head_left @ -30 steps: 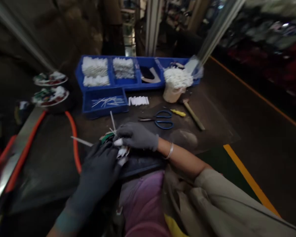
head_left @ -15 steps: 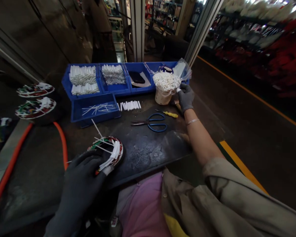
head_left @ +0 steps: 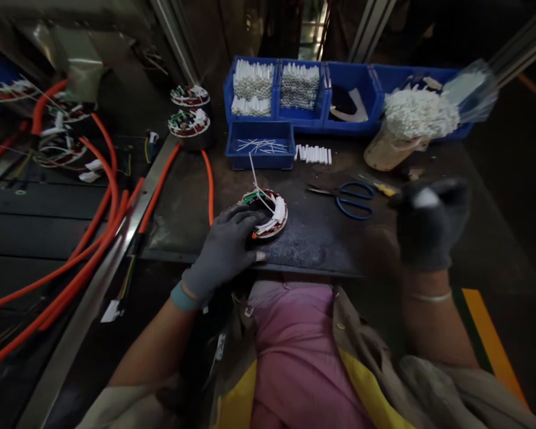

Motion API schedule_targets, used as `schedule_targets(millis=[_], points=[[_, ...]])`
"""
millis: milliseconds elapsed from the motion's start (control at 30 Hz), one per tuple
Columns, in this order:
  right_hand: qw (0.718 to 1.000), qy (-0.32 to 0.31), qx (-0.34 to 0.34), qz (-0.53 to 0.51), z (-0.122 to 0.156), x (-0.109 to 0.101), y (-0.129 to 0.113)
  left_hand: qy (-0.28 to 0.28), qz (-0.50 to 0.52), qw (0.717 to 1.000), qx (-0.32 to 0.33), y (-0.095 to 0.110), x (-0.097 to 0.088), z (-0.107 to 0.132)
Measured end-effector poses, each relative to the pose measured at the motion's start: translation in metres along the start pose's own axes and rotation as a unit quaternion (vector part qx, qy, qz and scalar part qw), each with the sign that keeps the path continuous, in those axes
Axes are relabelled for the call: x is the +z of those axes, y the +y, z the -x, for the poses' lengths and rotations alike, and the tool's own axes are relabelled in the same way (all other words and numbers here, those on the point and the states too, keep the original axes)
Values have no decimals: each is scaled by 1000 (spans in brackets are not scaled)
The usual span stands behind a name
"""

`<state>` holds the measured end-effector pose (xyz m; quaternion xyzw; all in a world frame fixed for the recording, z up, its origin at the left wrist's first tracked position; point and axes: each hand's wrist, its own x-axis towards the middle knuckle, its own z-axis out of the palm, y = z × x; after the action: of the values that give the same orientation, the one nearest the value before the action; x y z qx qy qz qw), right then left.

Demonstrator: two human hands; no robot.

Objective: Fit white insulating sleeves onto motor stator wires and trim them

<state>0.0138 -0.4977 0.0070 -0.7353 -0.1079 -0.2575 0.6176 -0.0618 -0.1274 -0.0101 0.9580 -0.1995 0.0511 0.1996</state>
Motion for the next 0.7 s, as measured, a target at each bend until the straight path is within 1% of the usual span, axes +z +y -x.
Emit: schedule_targets(millis=[33, 67, 100, 133, 167, 200, 233, 267, 333, 467, 533, 633, 700], points=[[997, -29, 4, -67, 23, 13, -17, -5, 1, 1000, 1, -2, -1, 2], [990, -80, 18, -116, 45, 26, -32, -2, -1, 1000, -2, -2, -2, 3], [979, -150, 32, -136, 65, 38, -45, 2, -3, 1000, -4, -3, -2, 3], [965, -223, 5, -139, 82, 48, -54, 7, -3, 1000, -3, -3, -2, 3], [951, -283, -12, -127, 97, 57, -60, 12, -3, 1000, 0, -3, -2, 3], [937, -330, -29, -108, 108, 65, -62, 15, -1, 1000, 3, -3, -1, 3], [928, -359, -41, -87, 117, 70, -62, 18, 1, 1000, 7, -4, -1, 3], [924, -373, -43, -68, 124, 73, -60, 20, 1, 1000, 10, -4, 0, 2], [925, -378, -33, -40, 135, 75, -53, 27, -11, 1000, 11, -4, -1, 2], [925, -378, -6, -19, 146, 72, -45, 50, -46, 997, 23, 0, -2, 2], [926, -377, 2, -25, 149, 71, -46, 53, -40, 997, 33, 2, -2, 1], [928, -370, 18, -32, 146, 73, -50, 38, -33, 998, 39, 4, 0, -3], [938, -345, 31, -29, 141, 79, -54, 30, -46, 998, 40, 4, 2, -5]])
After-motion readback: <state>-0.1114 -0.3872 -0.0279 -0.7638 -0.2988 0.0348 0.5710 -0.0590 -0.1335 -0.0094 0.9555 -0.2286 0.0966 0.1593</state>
